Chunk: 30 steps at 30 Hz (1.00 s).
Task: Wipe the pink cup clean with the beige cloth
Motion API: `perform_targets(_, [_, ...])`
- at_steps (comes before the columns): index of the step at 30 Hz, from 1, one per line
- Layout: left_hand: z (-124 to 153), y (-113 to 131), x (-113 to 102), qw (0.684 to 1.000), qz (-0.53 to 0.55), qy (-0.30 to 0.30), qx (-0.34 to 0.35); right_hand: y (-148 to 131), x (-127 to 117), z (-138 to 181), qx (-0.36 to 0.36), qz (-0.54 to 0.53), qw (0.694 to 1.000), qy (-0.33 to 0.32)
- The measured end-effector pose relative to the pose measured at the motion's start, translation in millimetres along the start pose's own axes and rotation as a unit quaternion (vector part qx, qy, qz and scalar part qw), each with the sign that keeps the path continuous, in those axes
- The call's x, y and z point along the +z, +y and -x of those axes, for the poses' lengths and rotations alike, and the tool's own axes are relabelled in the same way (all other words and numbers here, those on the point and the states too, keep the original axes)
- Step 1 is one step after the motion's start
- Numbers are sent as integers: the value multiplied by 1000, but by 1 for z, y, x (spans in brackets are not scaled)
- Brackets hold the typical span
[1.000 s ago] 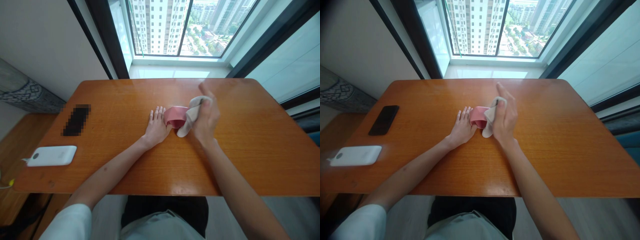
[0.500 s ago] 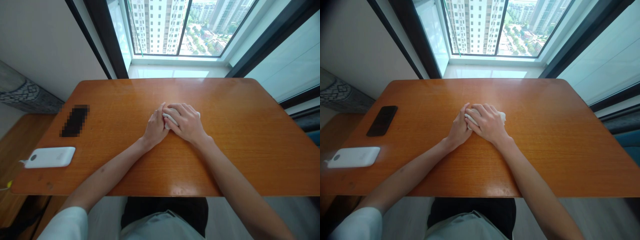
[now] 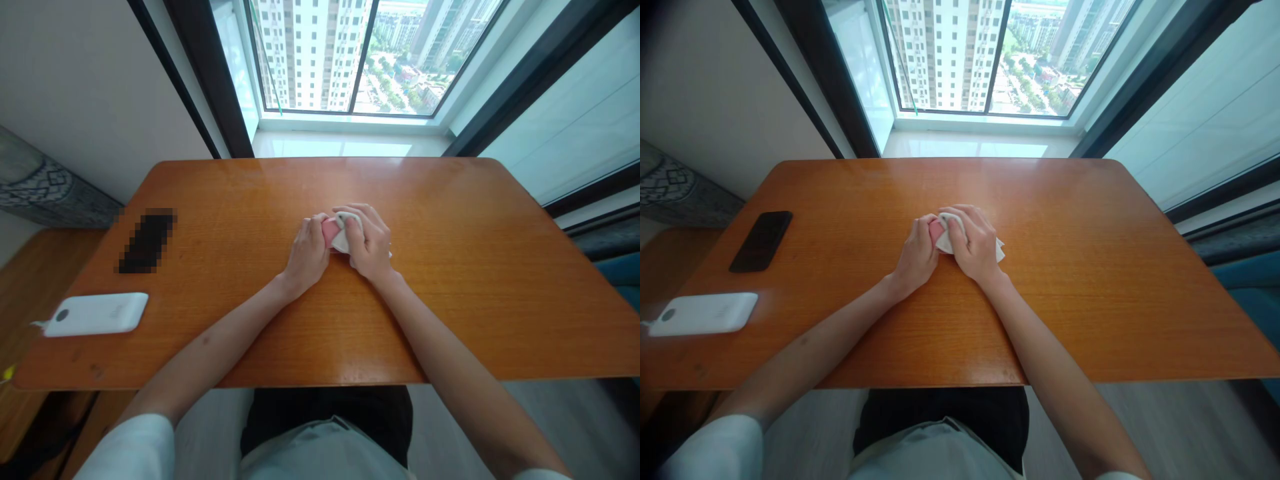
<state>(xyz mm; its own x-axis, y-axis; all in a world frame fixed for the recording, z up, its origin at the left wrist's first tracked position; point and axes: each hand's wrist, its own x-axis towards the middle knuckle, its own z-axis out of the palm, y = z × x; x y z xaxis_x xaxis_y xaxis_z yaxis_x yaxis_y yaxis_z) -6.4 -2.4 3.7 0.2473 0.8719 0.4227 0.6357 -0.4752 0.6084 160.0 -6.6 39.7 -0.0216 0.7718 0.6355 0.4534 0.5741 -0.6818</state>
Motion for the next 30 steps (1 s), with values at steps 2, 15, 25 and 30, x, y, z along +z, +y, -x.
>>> perform_targets(2, [0,1,0,1000,-8,-5,-2,16,7,7,85,-58,991,86])
perform_targets(15, [0,3,-1,1000,-20,2,1,-4,4,1,-6,13,999,39])
perform_targets(25, [-1,0,-1,1000,-17,2,-3,-18,-11,-17,32,-29,995,90])
perform_targets(30, [-2,-1,-1,1000,-11,13,-16,28,-7,-1,142,-59,984,91])
